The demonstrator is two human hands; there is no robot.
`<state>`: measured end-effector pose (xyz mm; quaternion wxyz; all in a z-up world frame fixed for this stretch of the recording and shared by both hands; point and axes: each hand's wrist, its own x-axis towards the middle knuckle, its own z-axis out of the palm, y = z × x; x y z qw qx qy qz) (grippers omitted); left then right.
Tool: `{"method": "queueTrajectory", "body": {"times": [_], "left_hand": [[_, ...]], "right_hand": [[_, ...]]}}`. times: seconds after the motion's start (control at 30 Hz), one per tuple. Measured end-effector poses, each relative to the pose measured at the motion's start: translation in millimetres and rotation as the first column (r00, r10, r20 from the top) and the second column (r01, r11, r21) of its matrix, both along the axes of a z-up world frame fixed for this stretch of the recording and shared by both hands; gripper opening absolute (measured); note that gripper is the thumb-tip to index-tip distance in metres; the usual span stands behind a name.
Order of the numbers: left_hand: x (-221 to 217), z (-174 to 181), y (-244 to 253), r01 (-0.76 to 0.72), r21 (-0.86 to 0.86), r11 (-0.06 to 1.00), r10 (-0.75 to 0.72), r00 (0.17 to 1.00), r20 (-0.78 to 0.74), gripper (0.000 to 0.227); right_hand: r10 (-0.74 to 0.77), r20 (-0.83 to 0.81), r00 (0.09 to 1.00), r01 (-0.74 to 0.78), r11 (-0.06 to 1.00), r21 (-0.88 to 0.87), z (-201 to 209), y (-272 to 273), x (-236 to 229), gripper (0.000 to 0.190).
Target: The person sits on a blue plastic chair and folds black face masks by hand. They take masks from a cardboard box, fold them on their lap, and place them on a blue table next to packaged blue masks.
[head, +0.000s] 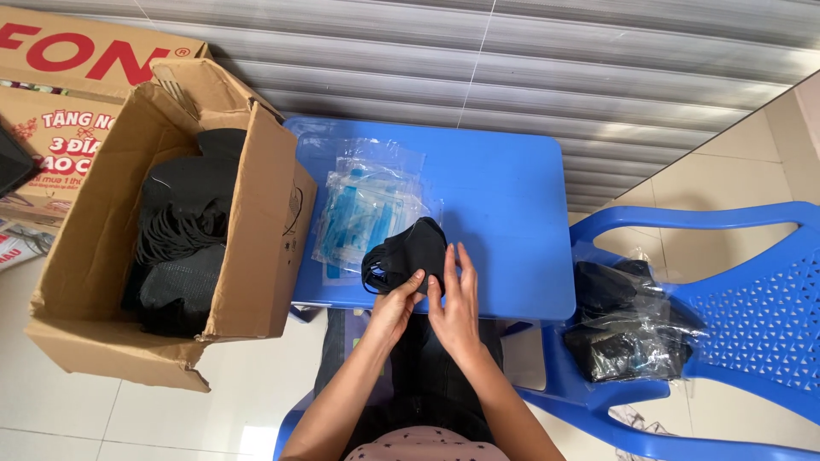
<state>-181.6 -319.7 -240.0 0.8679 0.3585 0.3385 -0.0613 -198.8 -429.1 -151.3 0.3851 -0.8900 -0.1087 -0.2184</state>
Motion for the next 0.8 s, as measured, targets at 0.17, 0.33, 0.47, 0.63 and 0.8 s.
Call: {"method": "queueTrajectory", "body": {"times": [0.17,0.33,0.47,0.63,0.8], "left_hand": [[-2.1,32.1,-1.1,-0.006,0.022,1.000,0.006,1.000,0.003,0.040],[-4.7,-5.2,2.0,-0.052,-0.079,0.995,0.054,0.998,0.020,0.044],[-8.2,25.7,5.6,-0.040,-0.140,0.989,0.046,0.998,0.036,0.052],[-1.2,-21.3,11.8,-0.029,-0.131,0.991,0.030,1.000,0.003,0.045],[15.4,-61.8,32.9,-0.160,-0.157,0.974,0.162,0.987,-0.003,0.044]], "right_hand": [[-0.019,0.103,0.995,0.029,0.995,-0.095,-1.1,4.1,-1.9,0.051],[-0.022,0.195,0.981,0.039,0.996,-0.080,-18.8,2.1,4.4,0.018],[-0.045,0.140,0.989,0.045,0.999,0.006,-36.6,-5.6,9.6,0.012],[0.003,-0.190,0.982,0.099,0.845,0.526,-74.1,-20.5,15.4,0.015],[-0.020,-0.395,0.918,0.337,0.565,0.753,-90.5,-55.0,34.8,0.002]]}}
